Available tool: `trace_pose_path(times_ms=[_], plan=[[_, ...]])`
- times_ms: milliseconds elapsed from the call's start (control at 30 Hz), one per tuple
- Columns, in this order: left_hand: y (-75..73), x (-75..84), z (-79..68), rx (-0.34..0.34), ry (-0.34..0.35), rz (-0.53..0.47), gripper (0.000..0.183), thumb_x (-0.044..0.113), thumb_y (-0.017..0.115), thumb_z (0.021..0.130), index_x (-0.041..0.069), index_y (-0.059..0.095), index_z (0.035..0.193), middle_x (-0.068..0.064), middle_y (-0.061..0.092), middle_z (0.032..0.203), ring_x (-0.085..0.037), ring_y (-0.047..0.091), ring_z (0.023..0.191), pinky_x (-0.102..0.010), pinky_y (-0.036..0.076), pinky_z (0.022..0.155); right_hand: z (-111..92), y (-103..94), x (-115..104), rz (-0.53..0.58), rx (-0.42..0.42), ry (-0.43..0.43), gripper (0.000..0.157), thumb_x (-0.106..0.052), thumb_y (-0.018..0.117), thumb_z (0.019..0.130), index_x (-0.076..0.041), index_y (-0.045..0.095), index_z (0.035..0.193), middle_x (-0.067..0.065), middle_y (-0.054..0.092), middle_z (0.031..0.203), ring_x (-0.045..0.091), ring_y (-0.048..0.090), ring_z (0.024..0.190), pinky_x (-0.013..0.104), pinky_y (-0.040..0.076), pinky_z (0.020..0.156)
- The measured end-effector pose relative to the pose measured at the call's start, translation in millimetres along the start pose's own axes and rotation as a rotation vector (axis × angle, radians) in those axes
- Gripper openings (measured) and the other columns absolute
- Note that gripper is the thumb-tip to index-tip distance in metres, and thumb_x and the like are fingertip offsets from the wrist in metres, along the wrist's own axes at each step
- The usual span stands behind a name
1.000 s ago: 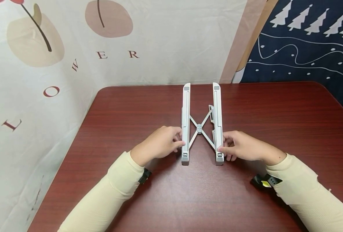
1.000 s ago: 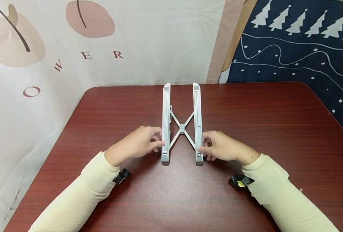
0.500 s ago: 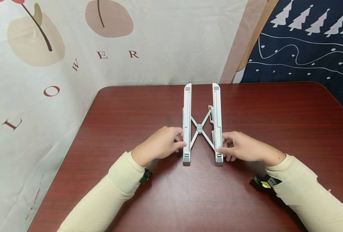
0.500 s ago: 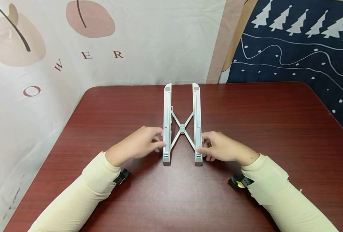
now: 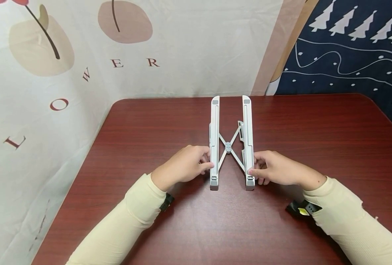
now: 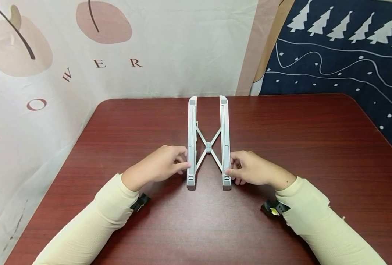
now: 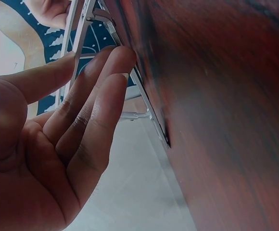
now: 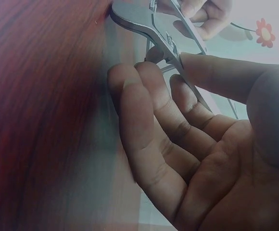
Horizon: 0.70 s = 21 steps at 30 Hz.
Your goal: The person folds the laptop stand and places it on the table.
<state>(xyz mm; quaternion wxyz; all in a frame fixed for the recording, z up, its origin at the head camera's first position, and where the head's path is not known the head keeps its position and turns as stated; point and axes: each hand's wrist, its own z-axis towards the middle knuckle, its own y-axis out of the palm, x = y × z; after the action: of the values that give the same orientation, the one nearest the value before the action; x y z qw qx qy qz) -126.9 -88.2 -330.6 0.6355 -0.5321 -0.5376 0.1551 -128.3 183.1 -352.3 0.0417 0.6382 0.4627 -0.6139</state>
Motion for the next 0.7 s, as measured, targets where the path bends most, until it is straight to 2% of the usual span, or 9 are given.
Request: trace_pose_path(times_ms=[333,700], plan=[[2.4,-1.3,1.5,-0.011,-0.007,0.015,0.015,0.028,0.063,0.087,0.017,0.054,0.085,0.01,0.07,0.073,0.004,0.059,0.057,-0.026,0.045,0.072,-0.3,2.5,-1.6,-0.015,0.006,-0.01,0.017,-0.019,0.064,0.086,-0.004,0.055,0.086,0.009,0.065,0.068,0.018,0.063,0.057,0.032,0.053,0.051],[2.8,-0.3,1.2,-0.007,0.001,-0.014,0.015,0.027,0.064,0.086,0.015,0.054,0.086,0.008,0.071,0.075,-0.003,0.065,0.061,-0.027,0.045,0.073,0.1,4.2,-2.6,-0.029,0.012,-0.015,0.017,-0.019,0.064,0.086,-0.004,0.054,0.085,0.009,0.065,0.067,0.018,0.063,0.056,0.031,0.052,0.05]])
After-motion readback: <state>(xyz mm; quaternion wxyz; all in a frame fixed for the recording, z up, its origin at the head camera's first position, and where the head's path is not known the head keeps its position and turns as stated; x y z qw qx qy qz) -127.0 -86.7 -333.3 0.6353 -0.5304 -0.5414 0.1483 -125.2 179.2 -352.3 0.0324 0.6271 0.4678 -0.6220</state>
